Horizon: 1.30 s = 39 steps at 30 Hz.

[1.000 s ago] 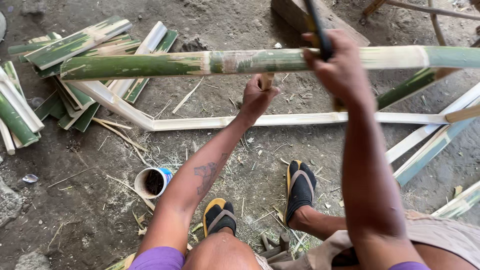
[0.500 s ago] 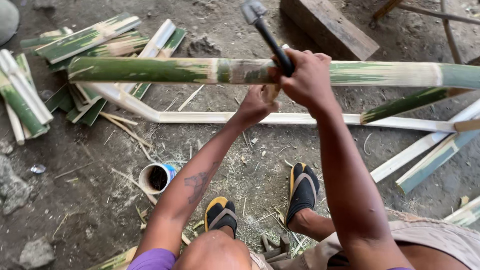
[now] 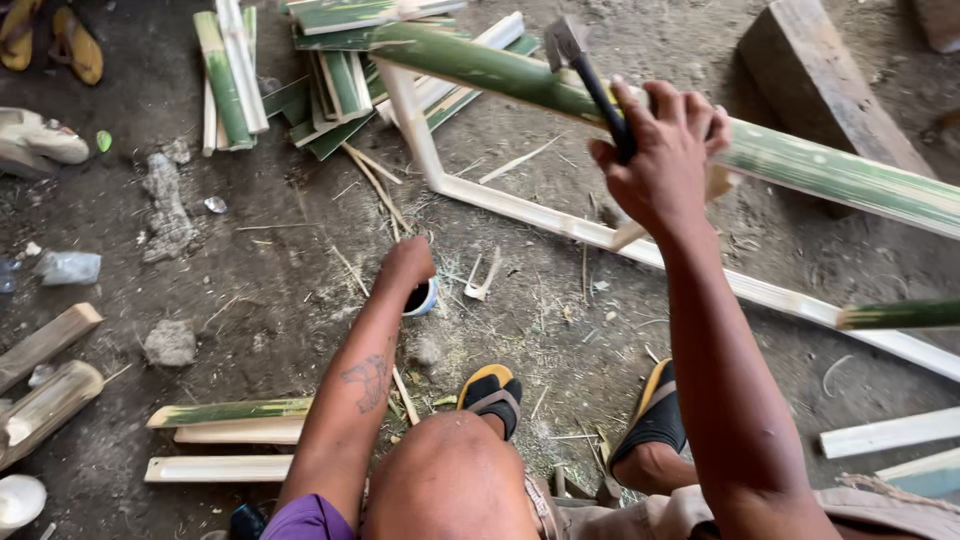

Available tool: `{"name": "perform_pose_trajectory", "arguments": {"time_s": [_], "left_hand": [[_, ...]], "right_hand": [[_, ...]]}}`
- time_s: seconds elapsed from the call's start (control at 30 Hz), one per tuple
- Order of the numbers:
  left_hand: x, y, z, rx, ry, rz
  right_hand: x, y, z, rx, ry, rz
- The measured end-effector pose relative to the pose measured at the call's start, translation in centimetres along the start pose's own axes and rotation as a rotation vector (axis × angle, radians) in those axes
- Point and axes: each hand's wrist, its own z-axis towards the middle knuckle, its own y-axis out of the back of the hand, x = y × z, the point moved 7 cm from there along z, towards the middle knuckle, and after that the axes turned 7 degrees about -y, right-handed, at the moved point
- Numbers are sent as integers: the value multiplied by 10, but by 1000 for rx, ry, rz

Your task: The person uses a hammer and chisel to split a bamboo pole into strips while seated on the ground. They then use a knife to shave and smooth the bamboo strips.

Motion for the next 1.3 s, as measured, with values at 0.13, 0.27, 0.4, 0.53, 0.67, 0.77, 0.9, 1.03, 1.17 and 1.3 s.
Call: {"name": "perform_pose_trajectory", "arguments": {"time_s": [0.13,0.27,0.4,0.53,0.67,0.77,0.9,1.03,1.17,1.3], "left_hand": [[24,-22,-6,-181,6,29],[30,-37,-8,-207,-25,128],[27,-36,-16,-275,-137,176],[26,-32,-22,-197,-71,188],[33,-36,-20,-122,75,-48],[38,-39,-17,-147,79,-37],[45,-50,-9,-99,33,172],[35,-45,-9,-231,-171,71],[45,-37,-16,-215,-90,-111],[49,0,-31,-76,44,-417]], "right_hand": [[-15,-11,4,5,-35,10],[-17,-9,4,-33,-8,-15],[-14,-7,4,-30,-22,-28],[-13,-3,4,-39,-26,-24],[-13,-2,3,-26,-25,-22],[-12,-2,0,-37,-10,-32],[-11,-2,-4,-63,15,-34],[-15,-4,-4,-61,16,-31],[-17,-6,-4,-56,10,-41],[-12,-1,0,-23,23,17]]}}
